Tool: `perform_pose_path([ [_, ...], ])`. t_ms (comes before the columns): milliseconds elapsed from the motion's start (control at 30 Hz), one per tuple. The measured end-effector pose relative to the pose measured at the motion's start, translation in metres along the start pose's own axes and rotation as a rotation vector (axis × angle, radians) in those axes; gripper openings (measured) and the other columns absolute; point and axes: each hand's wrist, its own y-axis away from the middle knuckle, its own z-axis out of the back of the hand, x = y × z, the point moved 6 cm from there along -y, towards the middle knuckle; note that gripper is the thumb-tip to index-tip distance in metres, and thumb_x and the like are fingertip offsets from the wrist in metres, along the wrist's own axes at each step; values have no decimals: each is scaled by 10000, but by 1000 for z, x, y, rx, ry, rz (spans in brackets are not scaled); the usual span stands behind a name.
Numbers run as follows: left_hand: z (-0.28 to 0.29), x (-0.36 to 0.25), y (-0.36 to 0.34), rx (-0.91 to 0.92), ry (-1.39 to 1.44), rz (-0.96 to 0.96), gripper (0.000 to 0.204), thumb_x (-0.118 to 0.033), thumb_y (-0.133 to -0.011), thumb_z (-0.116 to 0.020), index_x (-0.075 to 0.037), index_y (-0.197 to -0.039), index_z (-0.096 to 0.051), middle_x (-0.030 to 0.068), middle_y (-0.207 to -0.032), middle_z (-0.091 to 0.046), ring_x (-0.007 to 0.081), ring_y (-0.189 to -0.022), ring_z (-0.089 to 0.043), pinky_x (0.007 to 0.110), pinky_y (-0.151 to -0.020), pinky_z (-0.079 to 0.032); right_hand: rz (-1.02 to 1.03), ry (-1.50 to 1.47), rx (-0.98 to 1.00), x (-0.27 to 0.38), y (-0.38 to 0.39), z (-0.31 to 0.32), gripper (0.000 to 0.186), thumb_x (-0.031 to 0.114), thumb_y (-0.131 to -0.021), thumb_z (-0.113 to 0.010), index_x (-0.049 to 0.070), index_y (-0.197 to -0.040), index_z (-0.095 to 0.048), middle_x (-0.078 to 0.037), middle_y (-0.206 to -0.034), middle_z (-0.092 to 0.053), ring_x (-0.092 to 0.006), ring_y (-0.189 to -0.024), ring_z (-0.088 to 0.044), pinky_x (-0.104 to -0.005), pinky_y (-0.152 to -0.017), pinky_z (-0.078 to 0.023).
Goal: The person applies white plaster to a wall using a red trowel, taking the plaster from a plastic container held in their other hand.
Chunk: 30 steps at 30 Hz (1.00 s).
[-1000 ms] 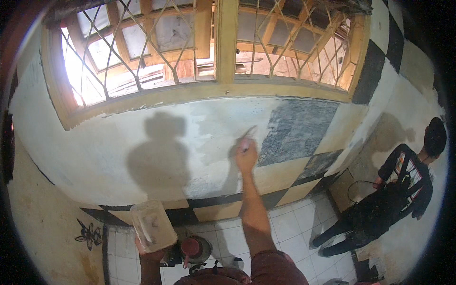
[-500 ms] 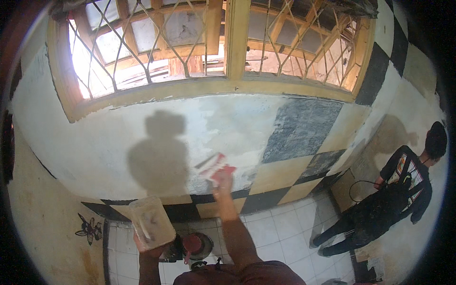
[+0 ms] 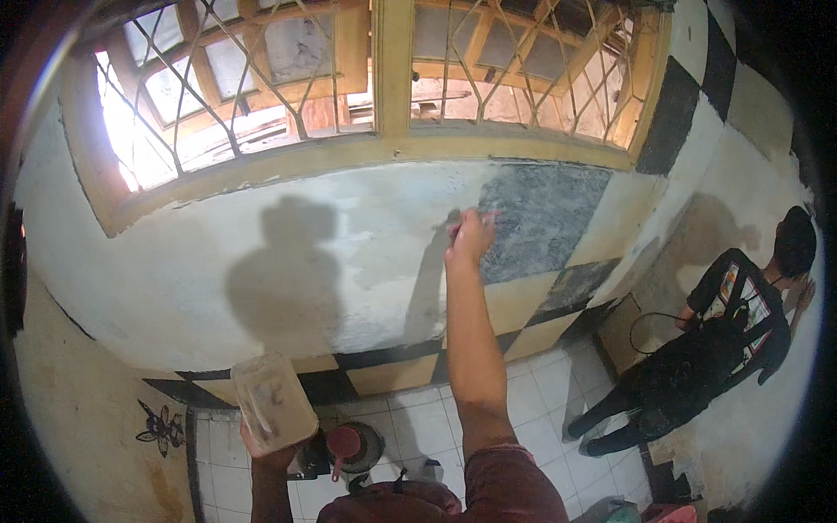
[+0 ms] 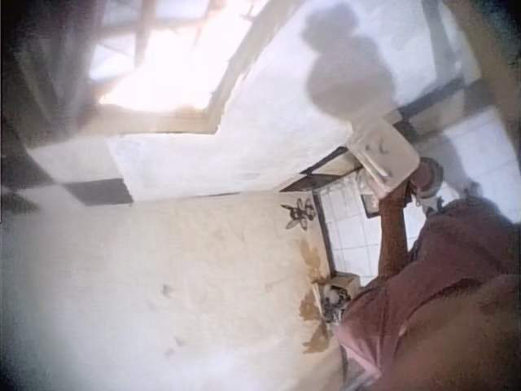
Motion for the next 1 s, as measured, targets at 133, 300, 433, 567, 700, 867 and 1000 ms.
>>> perform_pose_path([
  [133,13,6,3,-41,-966,-288,548,-395,-916,-524,-84,-1361,-446,123,-1269,-572,323,-1145,-581,532,-903,-516,76,-245,205,55,14,-33,172,47,-766,-587,70,-933,-551,-33,-827,-580,-137,-667,-582,-255,-535,-461],
  [300,7,7,5,50,-1201,-449,666,-278,-804,-731,-66,-1358,-429,125,-1263,-572,322,-1130,-593,522,-879,-533,-56,-248,120,0,19,95,227,44,-812,-558,89,-1034,-556,-17,-878,-609,-141,-736,-608,-282,-607,-512],
  [433,13,14,0,67,-659,-343,753,-146,-722,-810,-50,-1354,-413,129,-1246,-577,274,-1092,-616,447,-853,-564,-245,-139,-4,-95,41,160,160,12,-842,-505,105,-971,-526,3,-788,-551,-118,-605,-542,-257,-500,-470],
  [567,-8,10,-1,-37,-110,-61,782,-128,-707,-824,-37,-1357,-399,116,-1205,-603,220,-1077,-622,376,-853,-568,-210,-93,66,-112,28,116,121,1,-853,-481,119,-825,-484,11,-692,-498,-107,-500,-469,-256,-434,-416],
  [700,-2,6,4,-53,-304,-161,790,-163,-679,-848,-34,-1334,-425,97,-1172,-627,213,-1069,-625,361,-878,-553,-138,-142,148,-30,38,2,112,-2,-805,-546,95,-831,-497,-14,-695,-514,-138,-550,-521,-283,-501,-451],
  [867,3,10,3,-66,-295,-195,734,-211,-700,-828,-40,-1311,-458,90,-1200,-615,251,-1060,-628,403,-910,-528,-45,-250,171,-13,61,37,150,30,-818,-581,77,-960,-571,-26,-851,-604,-130,-708,-592,-268,-565,-480],
  [1000,18,13,-1,-44,-293,-149,703,-230,-731,-804,-49,-1319,-463,90,-1218,-606,277,-1072,-621,431,-927,-512,-328,-125,62,-123,88,147,65,54,-842,-534,105,-874,-558,-12,-754,-589,-139,-621,-578,-275,-487,-480],
])
